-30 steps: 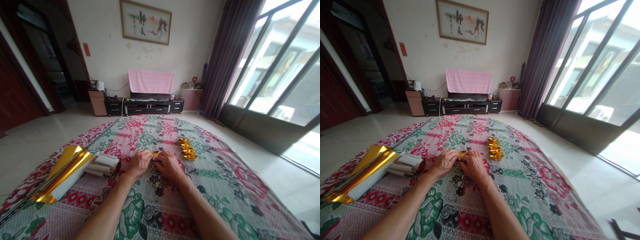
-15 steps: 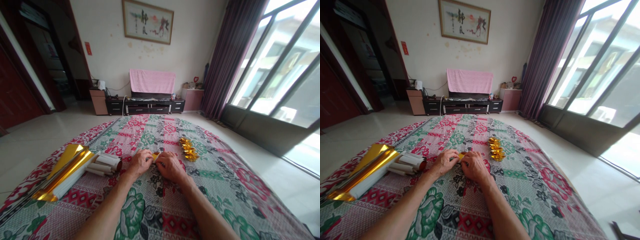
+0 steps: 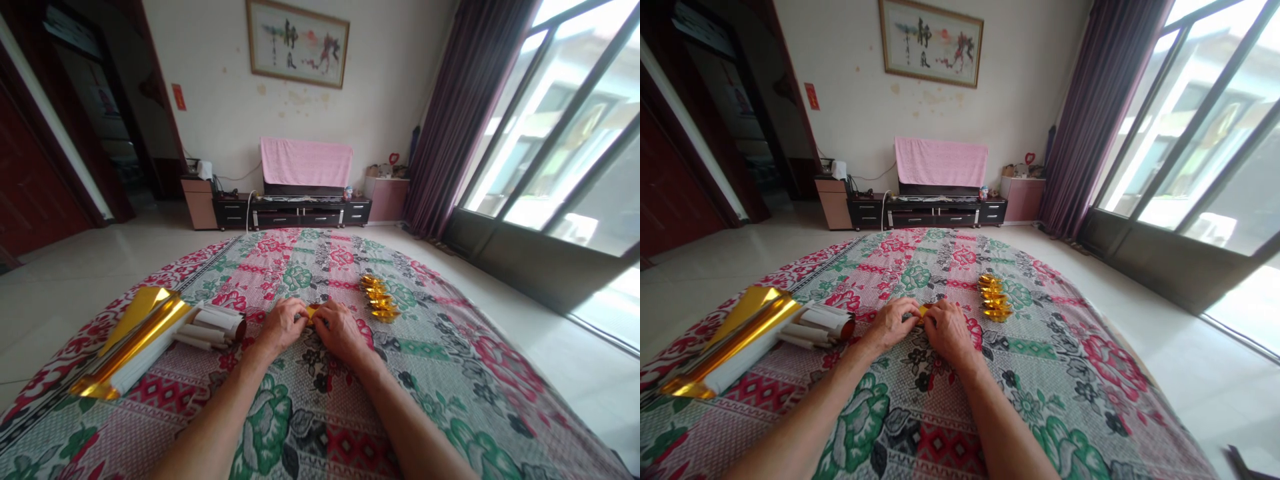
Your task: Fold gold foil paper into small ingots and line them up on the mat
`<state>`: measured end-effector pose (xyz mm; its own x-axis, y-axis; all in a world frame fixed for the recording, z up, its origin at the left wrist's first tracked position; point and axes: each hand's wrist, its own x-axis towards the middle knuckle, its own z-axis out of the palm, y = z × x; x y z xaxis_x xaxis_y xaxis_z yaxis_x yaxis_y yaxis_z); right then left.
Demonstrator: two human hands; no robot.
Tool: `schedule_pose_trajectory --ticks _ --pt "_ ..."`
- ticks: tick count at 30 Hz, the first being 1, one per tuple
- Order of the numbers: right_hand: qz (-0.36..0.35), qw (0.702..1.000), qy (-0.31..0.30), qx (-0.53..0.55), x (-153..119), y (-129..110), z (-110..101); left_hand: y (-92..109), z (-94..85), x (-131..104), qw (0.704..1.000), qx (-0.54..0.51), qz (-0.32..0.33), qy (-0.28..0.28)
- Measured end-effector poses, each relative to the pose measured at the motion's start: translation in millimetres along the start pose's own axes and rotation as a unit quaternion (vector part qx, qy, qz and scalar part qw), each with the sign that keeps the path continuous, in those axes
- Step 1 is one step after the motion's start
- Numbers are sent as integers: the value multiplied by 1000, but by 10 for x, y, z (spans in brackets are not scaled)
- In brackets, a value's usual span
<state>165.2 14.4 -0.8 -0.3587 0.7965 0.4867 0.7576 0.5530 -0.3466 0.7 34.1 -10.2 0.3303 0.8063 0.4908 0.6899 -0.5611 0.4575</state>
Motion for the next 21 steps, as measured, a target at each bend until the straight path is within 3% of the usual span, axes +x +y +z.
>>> schedule_pose_trajectory --ticks 21 --pt "40 999 21 9 18 -16 61 -30 23 -13 1000 -14 2 7"
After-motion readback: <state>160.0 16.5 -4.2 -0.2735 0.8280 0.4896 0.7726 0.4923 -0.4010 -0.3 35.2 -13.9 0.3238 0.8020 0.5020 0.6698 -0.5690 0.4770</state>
